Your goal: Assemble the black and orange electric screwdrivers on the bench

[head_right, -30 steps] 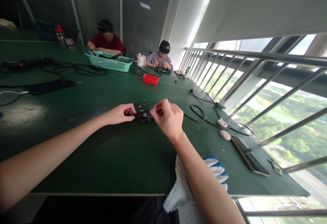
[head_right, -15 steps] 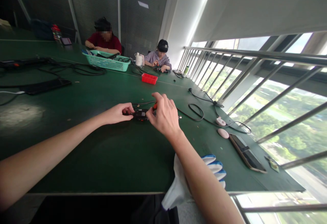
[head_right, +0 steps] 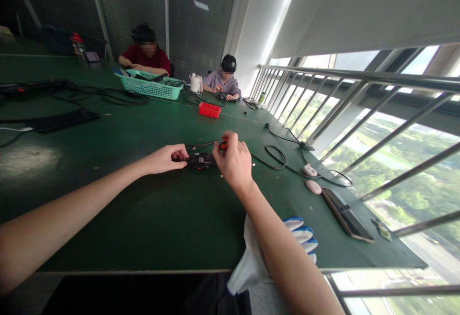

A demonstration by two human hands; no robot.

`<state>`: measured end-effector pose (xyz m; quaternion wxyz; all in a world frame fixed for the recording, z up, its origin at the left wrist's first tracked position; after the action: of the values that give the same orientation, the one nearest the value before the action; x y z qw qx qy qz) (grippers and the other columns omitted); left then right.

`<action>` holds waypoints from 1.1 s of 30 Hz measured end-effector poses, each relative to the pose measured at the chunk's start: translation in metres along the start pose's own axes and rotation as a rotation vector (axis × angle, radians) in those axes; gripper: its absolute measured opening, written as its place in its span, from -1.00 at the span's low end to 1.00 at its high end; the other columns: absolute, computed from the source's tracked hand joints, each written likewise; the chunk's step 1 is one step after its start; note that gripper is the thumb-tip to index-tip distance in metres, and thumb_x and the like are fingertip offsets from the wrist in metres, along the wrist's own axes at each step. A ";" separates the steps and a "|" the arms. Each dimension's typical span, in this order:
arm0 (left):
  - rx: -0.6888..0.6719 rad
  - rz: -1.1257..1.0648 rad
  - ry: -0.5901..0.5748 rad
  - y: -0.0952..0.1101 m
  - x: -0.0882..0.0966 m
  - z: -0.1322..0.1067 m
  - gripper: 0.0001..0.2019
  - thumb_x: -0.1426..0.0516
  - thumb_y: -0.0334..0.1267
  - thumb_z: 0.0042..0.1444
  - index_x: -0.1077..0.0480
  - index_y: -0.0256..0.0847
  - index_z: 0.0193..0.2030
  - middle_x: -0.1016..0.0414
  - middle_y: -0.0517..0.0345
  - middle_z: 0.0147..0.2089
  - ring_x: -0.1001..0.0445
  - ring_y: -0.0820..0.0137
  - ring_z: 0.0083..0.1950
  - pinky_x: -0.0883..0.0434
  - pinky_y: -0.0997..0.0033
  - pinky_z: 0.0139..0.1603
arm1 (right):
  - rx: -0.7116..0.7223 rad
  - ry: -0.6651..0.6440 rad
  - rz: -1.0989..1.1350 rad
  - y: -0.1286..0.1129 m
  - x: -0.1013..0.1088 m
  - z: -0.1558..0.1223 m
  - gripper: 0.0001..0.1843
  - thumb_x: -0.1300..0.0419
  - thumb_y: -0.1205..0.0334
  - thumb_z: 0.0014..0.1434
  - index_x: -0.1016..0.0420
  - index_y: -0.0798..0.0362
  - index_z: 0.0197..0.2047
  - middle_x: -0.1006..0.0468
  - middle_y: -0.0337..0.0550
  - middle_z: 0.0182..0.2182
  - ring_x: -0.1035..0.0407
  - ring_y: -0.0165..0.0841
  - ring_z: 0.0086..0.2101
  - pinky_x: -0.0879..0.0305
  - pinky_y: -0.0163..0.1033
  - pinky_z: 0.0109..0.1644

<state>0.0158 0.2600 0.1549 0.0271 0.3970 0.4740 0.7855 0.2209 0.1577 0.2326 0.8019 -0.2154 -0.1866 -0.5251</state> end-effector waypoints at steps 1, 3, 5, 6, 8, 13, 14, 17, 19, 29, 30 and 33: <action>0.000 -0.003 0.000 0.000 0.000 0.000 -0.73 -0.26 -0.10 0.04 -0.39 -0.18 -0.19 -0.48 0.19 -0.29 -0.39 0.39 -0.35 -0.33 0.41 -0.31 | 0.001 -0.011 0.008 -0.001 0.000 0.000 -0.71 -0.15 0.19 0.26 -0.22 0.02 0.02 -0.48 -0.25 -0.42 -0.43 -0.27 -0.37 -0.33 -0.18 -0.24; 0.002 -0.008 0.000 0.000 0.000 0.000 -0.72 -0.26 -0.08 0.04 -0.38 -0.19 -0.19 -0.47 0.20 -0.31 -0.39 0.39 -0.35 -0.33 0.40 -0.32 | 0.011 -0.036 0.015 -0.004 0.000 0.001 -0.62 -0.19 0.21 0.21 -0.21 0.03 0.06 -0.51 -0.20 -0.34 -0.43 -0.27 -0.33 -0.35 -0.15 -0.17; 0.004 -0.007 -0.003 0.000 0.000 0.000 -0.72 -0.25 -0.07 0.05 -0.38 -0.18 -0.19 -0.47 0.20 -0.31 -0.40 0.38 -0.35 -0.33 0.40 -0.32 | 0.015 -0.051 -0.004 -0.005 0.002 0.001 -0.63 -0.20 0.19 0.20 -0.23 0.03 0.05 -0.52 -0.19 -0.33 -0.42 -0.28 -0.34 -0.34 -0.15 -0.17; 0.005 -0.005 -0.006 0.000 0.000 0.000 -0.71 -0.25 -0.07 0.05 -0.38 -0.18 -0.19 -0.47 0.19 -0.30 -0.41 0.38 -0.35 -0.34 0.39 -0.31 | 0.010 -0.049 -0.015 -0.005 0.003 0.001 -0.67 -0.19 0.17 0.22 -0.25 0.02 0.02 -0.51 -0.21 -0.36 -0.41 -0.28 -0.36 -0.33 -0.16 -0.19; 0.004 0.002 -0.006 0.000 0.000 0.000 -0.71 -0.25 -0.06 0.05 -0.38 -0.18 -0.19 -0.48 0.18 -0.28 -0.42 0.37 -0.33 -0.34 0.39 -0.29 | -0.005 -0.020 -0.010 -0.004 0.006 0.001 -0.78 -0.14 0.14 0.27 -0.27 0.00 -0.05 -0.47 -0.25 -0.43 -0.39 -0.31 -0.42 -0.31 -0.19 -0.26; -0.004 0.006 0.004 0.000 0.001 0.000 -0.71 -0.25 -0.06 0.04 -0.39 -0.18 -0.20 -0.48 0.18 -0.29 -0.40 0.38 -0.34 -0.33 0.40 -0.30 | 0.051 0.043 0.020 -0.004 0.010 -0.001 -0.85 -0.14 0.16 0.26 -0.29 -0.02 -0.13 -0.45 -0.26 -0.44 -0.35 -0.34 -0.44 -0.28 -0.23 -0.29; -0.004 0.005 0.004 0.001 0.001 0.000 -0.71 -0.25 -0.06 0.04 -0.39 -0.18 -0.20 -0.48 0.18 -0.29 -0.40 0.38 -0.34 -0.32 0.40 -0.31 | 0.085 0.033 0.006 -0.006 0.009 -0.001 -0.87 -0.15 0.17 0.26 -0.29 -0.01 -0.15 -0.45 -0.25 -0.44 -0.34 -0.34 -0.44 -0.28 -0.23 -0.28; -0.005 -0.003 0.001 0.002 0.000 0.000 -0.72 -0.25 -0.07 0.04 -0.38 -0.18 -0.20 -0.49 0.19 -0.29 -0.40 0.39 -0.35 -0.32 0.41 -0.31 | 0.185 -0.032 -0.034 -0.011 0.005 -0.001 -0.91 -0.14 0.19 0.30 -0.33 0.00 -0.15 -0.47 -0.24 -0.44 -0.35 -0.33 -0.41 -0.26 -0.22 -0.23; -0.007 -0.004 -0.001 0.001 -0.001 -0.001 -0.72 -0.25 -0.08 0.05 -0.37 -0.18 -0.19 -0.49 0.18 -0.29 -0.40 0.39 -0.35 -0.33 0.41 -0.31 | 0.227 -0.080 -0.050 -0.014 0.004 0.000 -0.91 -0.12 0.19 0.33 -0.36 0.00 -0.14 -0.48 -0.24 -0.44 -0.36 -0.33 -0.40 -0.25 -0.21 -0.20; 0.162 0.114 -0.256 0.041 0.025 -0.012 -0.48 -0.31 0.11 -0.06 -0.47 -0.10 0.00 -0.57 0.07 0.03 -0.53 0.18 0.05 -0.46 0.29 0.02 | 0.112 -0.110 0.022 -0.011 0.006 0.001 -0.66 -0.16 0.19 0.22 -0.23 0.01 0.05 -0.49 -0.22 -0.40 -0.42 -0.25 -0.38 -0.35 -0.15 -0.22; 0.170 0.139 -0.250 0.058 0.034 -0.021 -0.45 -0.31 0.13 -0.05 -0.47 -0.05 0.05 -0.55 0.10 0.07 -0.53 0.16 0.08 -0.47 0.29 0.03 | 0.086 -0.098 0.031 -0.009 0.007 0.001 -0.71 -0.15 0.18 0.24 -0.24 0.00 0.01 -0.47 -0.24 -0.42 -0.40 -0.28 -0.41 -0.34 -0.17 -0.25; 0.107 0.192 -0.031 0.110 0.066 -0.058 -0.49 -0.24 0.16 0.07 -0.43 0.04 0.12 -0.55 0.19 0.04 -0.53 0.16 0.08 -0.50 0.28 0.06 | 0.013 -0.003 0.119 -0.005 0.012 0.003 -0.73 -0.15 0.16 0.25 -0.20 -0.02 -0.03 -0.49 -0.21 -0.36 -0.42 -0.31 -0.40 -0.38 -0.18 -0.26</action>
<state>-0.0301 0.1846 0.2651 -0.0624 0.4535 0.4743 0.7520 0.2211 0.1484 0.2425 0.8329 -0.2216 -0.1782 -0.4748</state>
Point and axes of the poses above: each hand's wrist, its own z-axis towards the middle knuckle, its own x-axis out of the back of the hand, y = z × x, the point moved 5 cm from there along z, towards the middle knuckle
